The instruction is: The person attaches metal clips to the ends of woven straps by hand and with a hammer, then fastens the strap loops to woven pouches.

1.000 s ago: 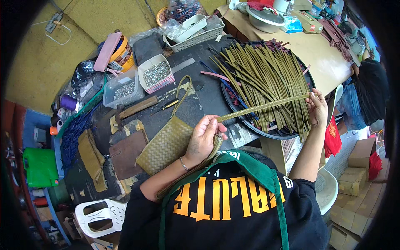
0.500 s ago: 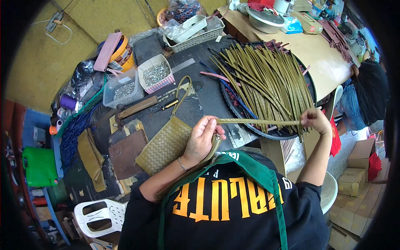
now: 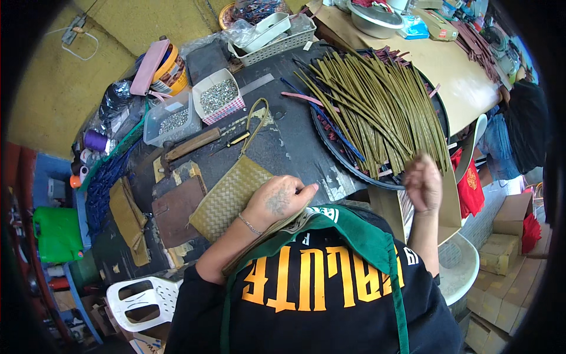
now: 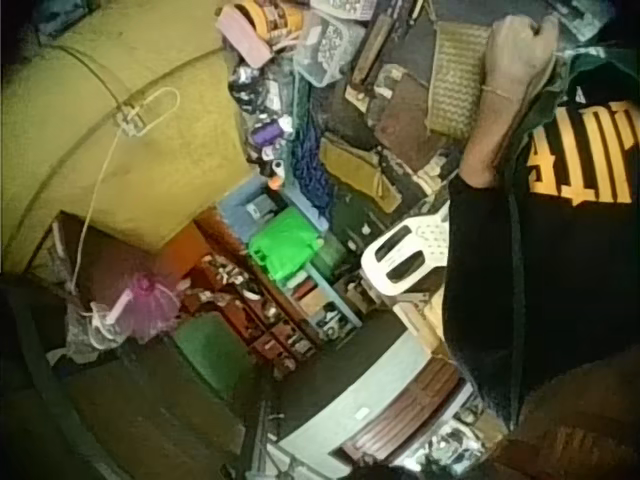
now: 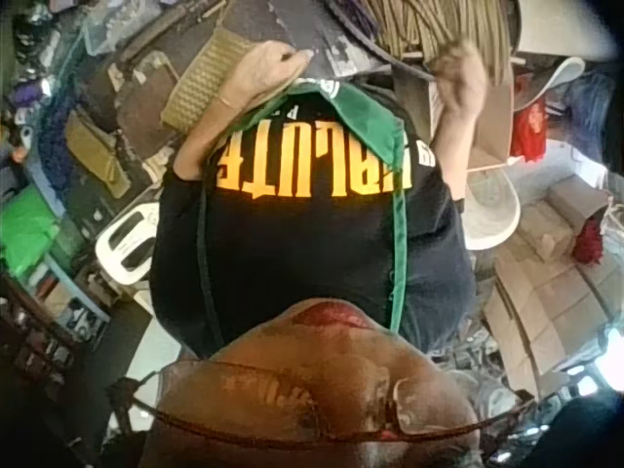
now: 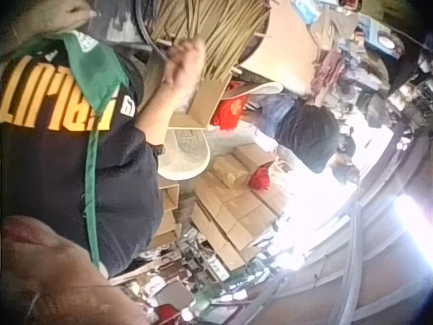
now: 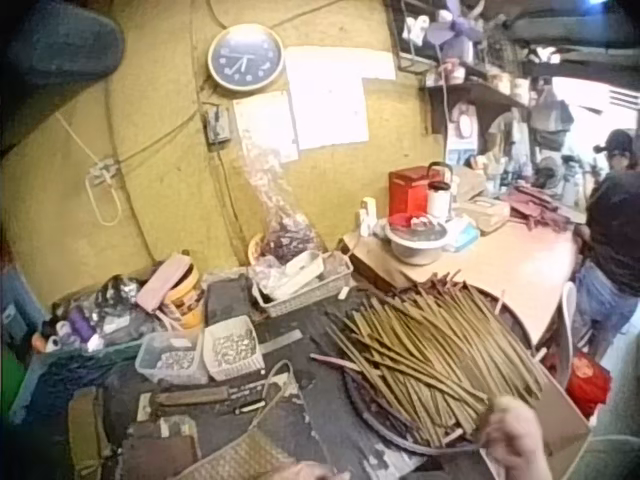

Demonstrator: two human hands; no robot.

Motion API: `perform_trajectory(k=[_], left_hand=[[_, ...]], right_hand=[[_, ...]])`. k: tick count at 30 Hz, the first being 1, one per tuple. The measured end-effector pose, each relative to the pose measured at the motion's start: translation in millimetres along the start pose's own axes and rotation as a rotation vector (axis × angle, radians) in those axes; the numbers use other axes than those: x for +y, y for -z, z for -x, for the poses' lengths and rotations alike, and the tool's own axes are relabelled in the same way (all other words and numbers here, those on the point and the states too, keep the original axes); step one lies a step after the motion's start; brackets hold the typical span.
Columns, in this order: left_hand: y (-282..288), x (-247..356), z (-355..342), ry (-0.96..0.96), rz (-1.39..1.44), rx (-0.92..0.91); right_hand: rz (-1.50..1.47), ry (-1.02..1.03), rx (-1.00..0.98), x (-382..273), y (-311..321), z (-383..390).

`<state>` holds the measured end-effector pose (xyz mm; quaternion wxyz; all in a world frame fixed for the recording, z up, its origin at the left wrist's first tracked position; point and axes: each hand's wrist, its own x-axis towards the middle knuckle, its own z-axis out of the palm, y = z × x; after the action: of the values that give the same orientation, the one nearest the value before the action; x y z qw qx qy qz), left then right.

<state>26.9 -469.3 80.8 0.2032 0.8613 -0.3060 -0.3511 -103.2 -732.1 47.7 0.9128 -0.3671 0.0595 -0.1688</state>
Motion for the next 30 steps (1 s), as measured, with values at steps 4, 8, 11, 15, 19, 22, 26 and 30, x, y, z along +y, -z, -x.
perform_trajectory(k=[4,8,11,15,19,22,26,30], left_hand=[[-13.8,-5.7,1.5,-0.314,0.302,0.050],[-22.1,-7.5,0.9,-0.212,0.694,0.006],[-20.9,-2.0,1.6,-0.245,0.662,0.150],[-18.9,7.8,7.4,-0.289,0.573,0.224],[-19.2,6.2,11.5,-0.253,0.581,0.223],[-19.3,5.2,11.6,-0.268,0.580,0.231],[-19.7,4.0,11.2,-0.275,0.580,0.221],[-25.0,1.8,7.9,-0.297,0.813,0.175]], right_hand=[[0.234,-0.293,-0.092,32.7,-37.4,-5.7],[0.231,-0.381,-0.102,52.6,-63.3,-16.7],[0.271,-0.308,-0.116,65.0,-78.6,-20.6],[0.339,-0.251,-0.127,69.7,-87.1,-25.2],[0.352,-0.293,-0.126,68.8,-90.4,-22.7],[0.378,-0.309,-0.117,70.6,-89.8,-21.6],[0.387,-0.251,-0.136,74.7,-88.9,-22.2],[0.402,-0.141,-0.154,77.6,-90.3,-19.9]])
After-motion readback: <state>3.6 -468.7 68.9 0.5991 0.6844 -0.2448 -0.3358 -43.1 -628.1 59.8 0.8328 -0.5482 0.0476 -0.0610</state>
